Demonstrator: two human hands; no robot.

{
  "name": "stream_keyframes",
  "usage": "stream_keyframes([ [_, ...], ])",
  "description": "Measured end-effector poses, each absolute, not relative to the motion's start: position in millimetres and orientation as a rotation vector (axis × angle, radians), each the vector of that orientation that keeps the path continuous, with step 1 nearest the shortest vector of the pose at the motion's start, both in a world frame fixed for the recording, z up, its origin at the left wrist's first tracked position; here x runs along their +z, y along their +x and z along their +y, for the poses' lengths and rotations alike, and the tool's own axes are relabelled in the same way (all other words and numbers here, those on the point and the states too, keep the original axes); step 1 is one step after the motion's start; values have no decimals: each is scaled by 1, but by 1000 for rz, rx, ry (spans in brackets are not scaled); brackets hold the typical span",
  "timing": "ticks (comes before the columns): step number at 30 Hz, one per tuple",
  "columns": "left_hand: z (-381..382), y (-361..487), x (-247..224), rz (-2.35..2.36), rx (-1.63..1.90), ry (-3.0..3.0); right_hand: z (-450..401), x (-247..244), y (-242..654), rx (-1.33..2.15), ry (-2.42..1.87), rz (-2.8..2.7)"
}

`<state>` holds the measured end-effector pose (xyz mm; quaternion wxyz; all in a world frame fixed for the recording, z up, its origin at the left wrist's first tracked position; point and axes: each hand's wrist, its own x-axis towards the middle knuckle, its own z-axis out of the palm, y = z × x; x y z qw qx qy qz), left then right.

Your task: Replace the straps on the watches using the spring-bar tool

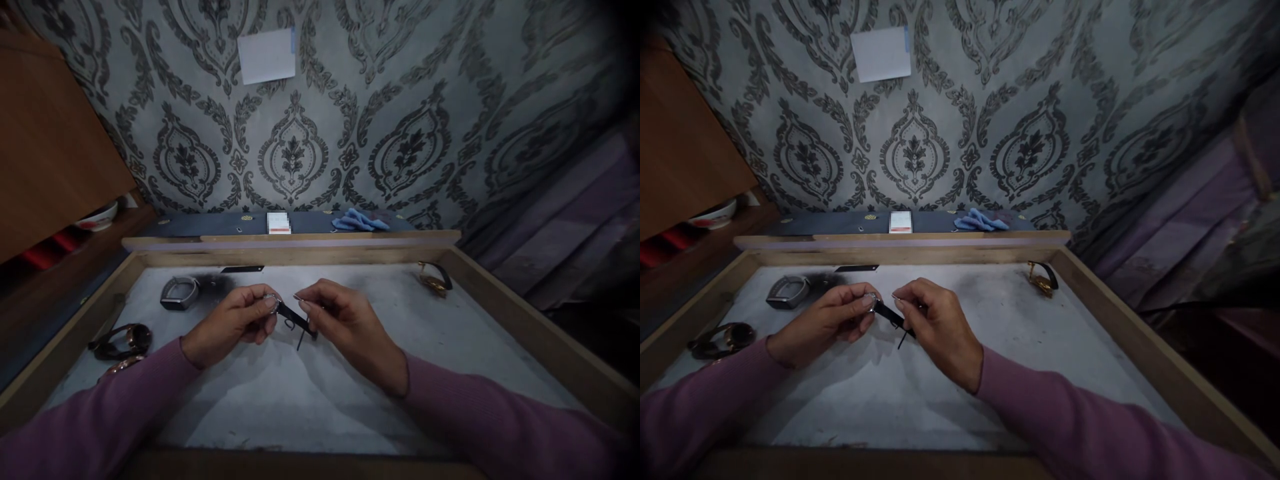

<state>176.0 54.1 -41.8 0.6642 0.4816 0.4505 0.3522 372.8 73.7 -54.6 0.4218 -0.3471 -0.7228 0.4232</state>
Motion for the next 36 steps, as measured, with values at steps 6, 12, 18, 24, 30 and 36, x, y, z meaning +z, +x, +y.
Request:
stream_keyframes([
  [6,55,176,-42,1023,788,1107,76,-53,372,1145,-830,-1901],
  [12,54,176,-41,1016,780,1118,78,-54,374,1030,-893,-1999],
  [18,55,176,-43,1020,784,1113,78,-57,377,778,-920,-2086],
  [24,54,174,-44,990,808,1141,79,-61,375,953,-928,-2011],
  [30,54,174,-45,1004,856,1139,75,-57,370,1409,-840,-1721],
  [36,54,174,-45,974,827,1325,79,-53,370,1601,-925,-1475],
])
